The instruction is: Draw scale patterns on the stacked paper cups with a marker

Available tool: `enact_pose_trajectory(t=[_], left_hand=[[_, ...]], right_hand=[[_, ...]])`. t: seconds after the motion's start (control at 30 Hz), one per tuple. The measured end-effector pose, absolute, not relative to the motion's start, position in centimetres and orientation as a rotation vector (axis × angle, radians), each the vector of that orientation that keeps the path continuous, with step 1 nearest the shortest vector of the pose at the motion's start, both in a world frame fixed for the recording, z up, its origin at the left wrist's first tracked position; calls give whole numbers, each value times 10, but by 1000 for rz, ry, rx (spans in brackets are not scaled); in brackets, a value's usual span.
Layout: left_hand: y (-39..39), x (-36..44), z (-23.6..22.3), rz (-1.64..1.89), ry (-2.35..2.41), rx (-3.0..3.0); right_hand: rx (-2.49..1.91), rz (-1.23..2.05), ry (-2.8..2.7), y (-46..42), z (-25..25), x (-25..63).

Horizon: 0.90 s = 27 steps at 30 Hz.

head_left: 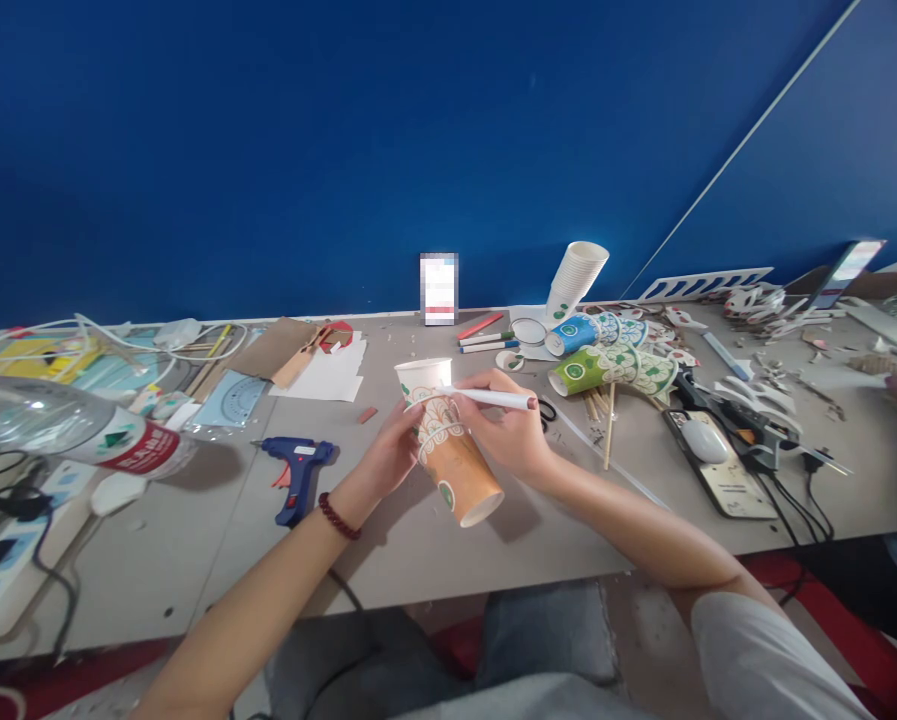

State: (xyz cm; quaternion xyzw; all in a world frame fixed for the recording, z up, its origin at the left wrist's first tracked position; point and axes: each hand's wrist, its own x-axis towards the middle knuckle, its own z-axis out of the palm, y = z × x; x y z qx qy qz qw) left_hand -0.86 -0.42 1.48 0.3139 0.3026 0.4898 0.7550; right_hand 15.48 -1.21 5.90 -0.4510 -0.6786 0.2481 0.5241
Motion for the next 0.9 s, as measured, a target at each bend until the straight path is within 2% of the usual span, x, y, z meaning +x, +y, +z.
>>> enact_pose_trajectory(t=[0.9], left_hand=[[-4,-9,15,1086,660,656]], right_hand=[[-1064,698,-1550,-11,58,155]])
